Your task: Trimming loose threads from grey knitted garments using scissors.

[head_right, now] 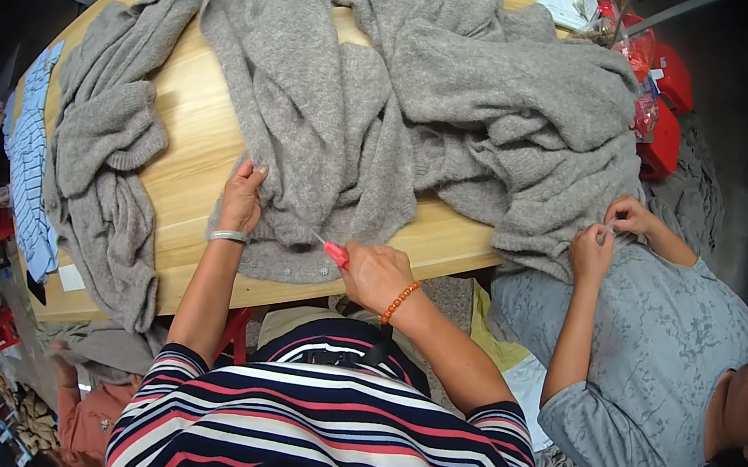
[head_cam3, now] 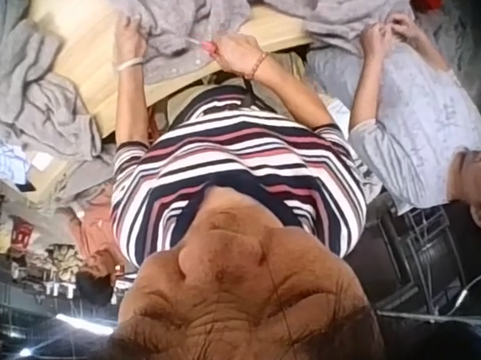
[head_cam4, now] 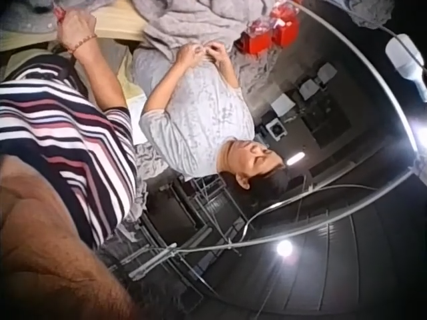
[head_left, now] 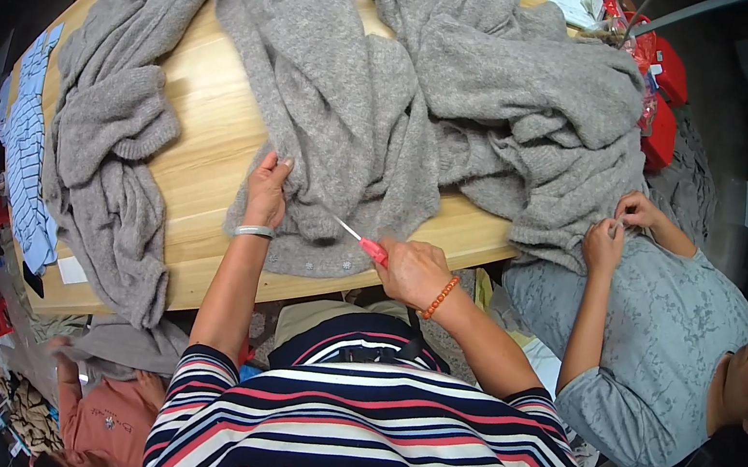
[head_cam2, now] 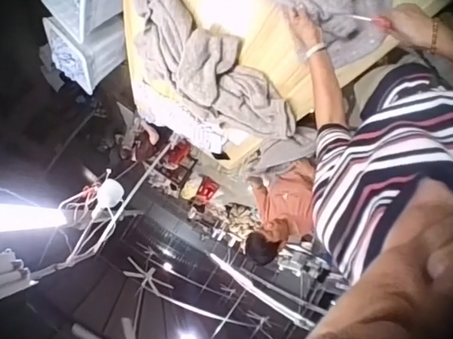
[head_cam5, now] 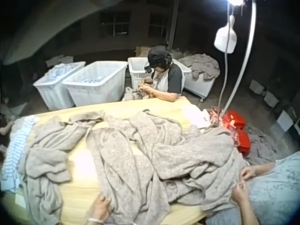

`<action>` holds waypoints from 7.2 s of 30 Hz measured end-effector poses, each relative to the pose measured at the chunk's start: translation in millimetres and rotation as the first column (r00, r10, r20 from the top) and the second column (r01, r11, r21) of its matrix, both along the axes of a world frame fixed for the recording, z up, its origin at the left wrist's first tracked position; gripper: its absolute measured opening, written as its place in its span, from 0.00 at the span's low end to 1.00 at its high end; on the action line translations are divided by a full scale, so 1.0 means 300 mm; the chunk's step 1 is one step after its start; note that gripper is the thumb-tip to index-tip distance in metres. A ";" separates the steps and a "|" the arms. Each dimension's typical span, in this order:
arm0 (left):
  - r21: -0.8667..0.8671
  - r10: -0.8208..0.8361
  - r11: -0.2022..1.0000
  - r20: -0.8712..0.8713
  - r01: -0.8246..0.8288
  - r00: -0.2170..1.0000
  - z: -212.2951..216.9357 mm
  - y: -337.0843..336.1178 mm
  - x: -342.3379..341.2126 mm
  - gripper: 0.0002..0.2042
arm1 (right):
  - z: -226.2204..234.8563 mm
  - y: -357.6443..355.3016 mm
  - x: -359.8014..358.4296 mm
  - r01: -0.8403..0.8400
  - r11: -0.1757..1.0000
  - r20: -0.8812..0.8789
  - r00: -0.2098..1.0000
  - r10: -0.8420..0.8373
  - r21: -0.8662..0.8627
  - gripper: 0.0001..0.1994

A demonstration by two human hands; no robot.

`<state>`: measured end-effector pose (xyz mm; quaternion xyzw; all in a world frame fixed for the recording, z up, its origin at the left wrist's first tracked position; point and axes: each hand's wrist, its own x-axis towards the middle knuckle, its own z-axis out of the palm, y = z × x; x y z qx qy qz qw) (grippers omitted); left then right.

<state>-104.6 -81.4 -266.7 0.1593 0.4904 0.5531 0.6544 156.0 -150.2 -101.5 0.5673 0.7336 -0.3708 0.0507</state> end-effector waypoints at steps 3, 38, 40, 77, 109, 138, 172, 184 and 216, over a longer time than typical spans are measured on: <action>-0.013 -0.063 0.998 -0.093 0.062 0.994 -0.054 -0.028 0.016 0.13 | 0.034 -0.025 0.006 0.002 0.998 -0.029 1.000 -0.004 -0.059 0.12; 0.623 -0.442 0.693 -0.031 0.363 0.897 1.050 0.089 0.545 0.22 | -0.089 -0.496 0.599 0.645 0.735 -0.088 0.761 -0.643 0.207 0.12; 0.720 -0.549 0.599 0.051 0.351 0.834 1.118 0.195 0.697 0.20 | -0.120 -0.530 0.614 0.697 0.696 -0.070 0.714 -0.697 0.172 0.12; -0.302 -0.056 0.765 -0.911 0.569 -0.409 0.054 0.542 -0.225 0.20 | -0.112 -0.362 0.378 0.673 0.735 0.090 0.740 -0.667 -0.085 0.17; 0.115 0.085 0.577 -0.993 0.809 0.081 0.153 -0.231 0.160 0.16 | -0.043 -0.277 0.230 0.215 0.973 0.027 0.976 -0.218 0.079 0.13; 0.136 0.106 0.696 -0.991 0.705 0.086 0.002 -0.182 0.150 0.27 | -0.080 -0.138 0.160 0.101 0.994 -0.034 0.994 -0.100 0.041 0.12; 0.080 0.154 0.827 -0.984 0.556 -0.088 0.041 0.000 0.047 0.32 | -0.036 0.036 -0.036 0.017 0.999 0.056 0.998 -0.020 0.048 0.11; -0.177 0.034 0.797 -0.941 0.578 -0.336 -0.131 0.015 -0.057 0.31 | -0.032 0.065 -0.054 0.006 0.996 0.012 1.000 -0.005 -0.091 0.14; -0.251 -0.217 0.224 -0.955 0.942 -0.202 0.195 -0.135 0.021 0.21 | -0.075 -0.082 0.174 0.325 0.944 0.038 0.944 -0.327 0.060 0.15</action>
